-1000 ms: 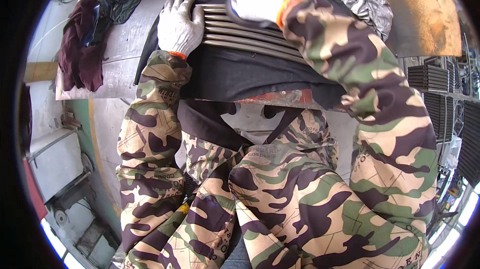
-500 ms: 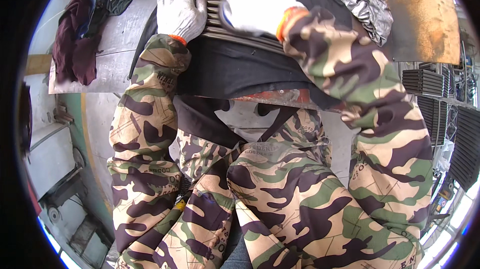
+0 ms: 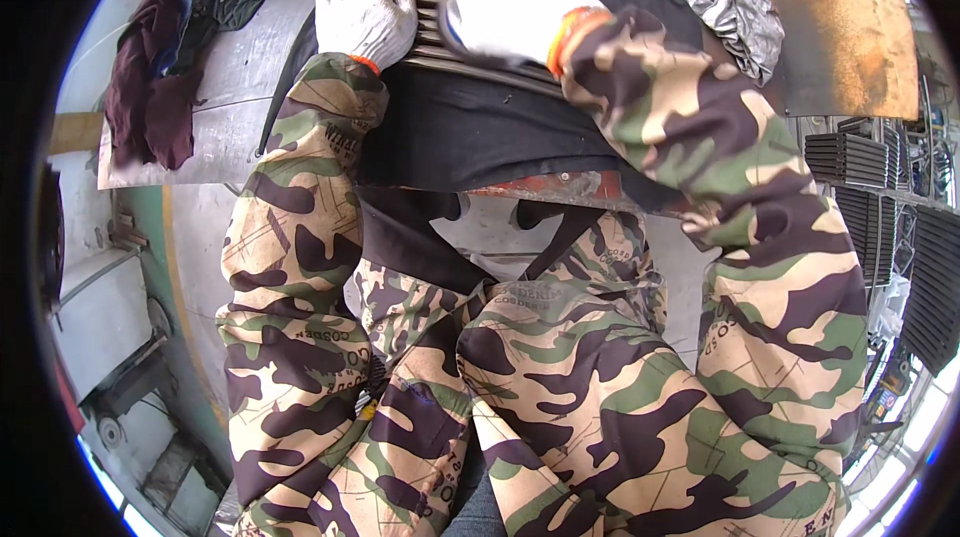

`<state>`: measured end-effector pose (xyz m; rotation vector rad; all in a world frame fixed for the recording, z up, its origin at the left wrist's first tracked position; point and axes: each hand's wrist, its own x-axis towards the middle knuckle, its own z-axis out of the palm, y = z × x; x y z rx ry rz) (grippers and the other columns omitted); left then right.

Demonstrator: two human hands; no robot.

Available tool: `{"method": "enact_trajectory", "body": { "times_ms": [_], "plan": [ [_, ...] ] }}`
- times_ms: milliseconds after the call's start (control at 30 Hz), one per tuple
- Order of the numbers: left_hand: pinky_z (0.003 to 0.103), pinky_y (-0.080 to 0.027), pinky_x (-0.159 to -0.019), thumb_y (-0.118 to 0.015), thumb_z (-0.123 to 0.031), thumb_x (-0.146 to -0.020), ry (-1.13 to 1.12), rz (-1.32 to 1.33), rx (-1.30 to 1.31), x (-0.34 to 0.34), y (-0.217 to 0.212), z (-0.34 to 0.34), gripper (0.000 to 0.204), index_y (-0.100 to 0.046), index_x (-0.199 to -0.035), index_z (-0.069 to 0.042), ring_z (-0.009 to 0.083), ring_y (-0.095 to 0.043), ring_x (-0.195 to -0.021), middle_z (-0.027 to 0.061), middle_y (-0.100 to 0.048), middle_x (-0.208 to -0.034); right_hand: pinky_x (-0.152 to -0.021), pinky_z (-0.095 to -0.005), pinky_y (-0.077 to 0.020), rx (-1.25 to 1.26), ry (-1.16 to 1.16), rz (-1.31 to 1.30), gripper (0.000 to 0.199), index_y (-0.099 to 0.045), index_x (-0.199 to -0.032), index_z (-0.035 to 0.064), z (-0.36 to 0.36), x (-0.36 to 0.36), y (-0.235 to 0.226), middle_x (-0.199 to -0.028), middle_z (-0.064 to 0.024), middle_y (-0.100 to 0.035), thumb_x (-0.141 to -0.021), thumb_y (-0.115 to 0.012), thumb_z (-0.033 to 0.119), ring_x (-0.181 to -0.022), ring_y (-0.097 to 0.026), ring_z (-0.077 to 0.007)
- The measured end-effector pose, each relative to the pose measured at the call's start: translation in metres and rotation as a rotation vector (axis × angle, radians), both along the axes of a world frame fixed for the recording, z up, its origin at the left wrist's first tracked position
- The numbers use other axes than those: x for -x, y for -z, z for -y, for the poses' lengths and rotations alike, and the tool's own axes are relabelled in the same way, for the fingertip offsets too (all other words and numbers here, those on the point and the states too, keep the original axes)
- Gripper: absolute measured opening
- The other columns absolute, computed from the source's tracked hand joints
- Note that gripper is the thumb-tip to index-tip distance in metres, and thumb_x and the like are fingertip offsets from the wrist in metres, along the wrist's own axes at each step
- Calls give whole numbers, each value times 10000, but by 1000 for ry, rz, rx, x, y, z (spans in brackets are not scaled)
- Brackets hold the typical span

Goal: Clean metal pipes with a cloth and sand them using a handheld orbital sander on a workbench.

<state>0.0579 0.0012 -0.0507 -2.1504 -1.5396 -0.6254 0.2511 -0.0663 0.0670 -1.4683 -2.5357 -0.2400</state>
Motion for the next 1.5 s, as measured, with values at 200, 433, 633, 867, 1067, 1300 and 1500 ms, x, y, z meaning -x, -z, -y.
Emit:
{"method": "enact_trajectory", "body": {
  "times_ms": [200, 433, 633, 867, 1067, 1300, 1500],
  "plan": [
    [561, -444, -1058, -550, -407, -1020, -13, 7, -31, -4, -2, -3, 445, -712, -1300, -102, 379, -610, -1245, 149, -692, -1307, -771, -559, -570, -17, 24, 26, 219, -666, -1009, 71, -4, 2, -3, -975, -204, -677, -930, -628, 272, -906, -695, -420],
    [583, -369, -1184, -575, -336, -1000, -12, 193, 84, -11, -8, 4, 503, -663, -1343, 21, 481, -545, -1358, 275, -640, -1400, -741, -548, -576, -30, -32, 33, 216, -655, -962, 70, -9, -5, 1, -934, -202, -673, -921, -666, 282, -856, -690, -416],
    [577, -352, -1207, -572, -342, -1004, -12, 205, 98, -14, -11, 6, 499, -659, -1353, 4, 476, -529, -1386, 268, -623, -1431, -746, -544, -569, -141, 30, 29, 195, -661, -951, 72, -13, -7, 1, -925, -188, -680, -912, -645, 263, -847, -693, -416],
    [554, -403, -1129, -570, -364, -1006, 63, 107, 29, -4, -8, 8, 463, -681, -1328, -52, 428, -569, -1310, 208, -655, -1366, -782, -557, -572, -39, 93, 50, 217, -658, -978, 67, -20, -16, 3, -979, -205, -681, -913, -641, 273, -938, -693, -425],
    [527, -472, -1005, -602, -316, -979, 202, -12, -91, 10, 1, 19, 329, -759, -1184, -112, 372, -627, -1194, 136, -709, -1252, -810, -549, -578, 23, 108, 62, 249, -678, -1026, 66, -17, -21, 4, -1006, -211, -683, -922, -645, 289, -944, -693, -427],
    [514, -477, -998, -615, -295, -985, 206, 122, -43, 7, -1, 17, 312, -755, -1173, -89, 365, -647, -1133, 136, -721, -1207, -737, -564, -560, -130, 52, 2, 202, -664, -951, 75, -29, -28, 12, -930, -191, -676, -903, -640, 270, -864, -694, -418],
    [489, -475, -1011, -633, -277, -980, 253, 176, -107, 9, 0, 13, 257, -774, -1082, -88, 361, -654, -1134, 118, -737, -1172, -758, -544, -581, -15, 55, 20, 215, -684, -967, 58, -17, -30, 13, -952, -202, -687, -905, -636, 258, -884, -704, -422]
  ]
}}
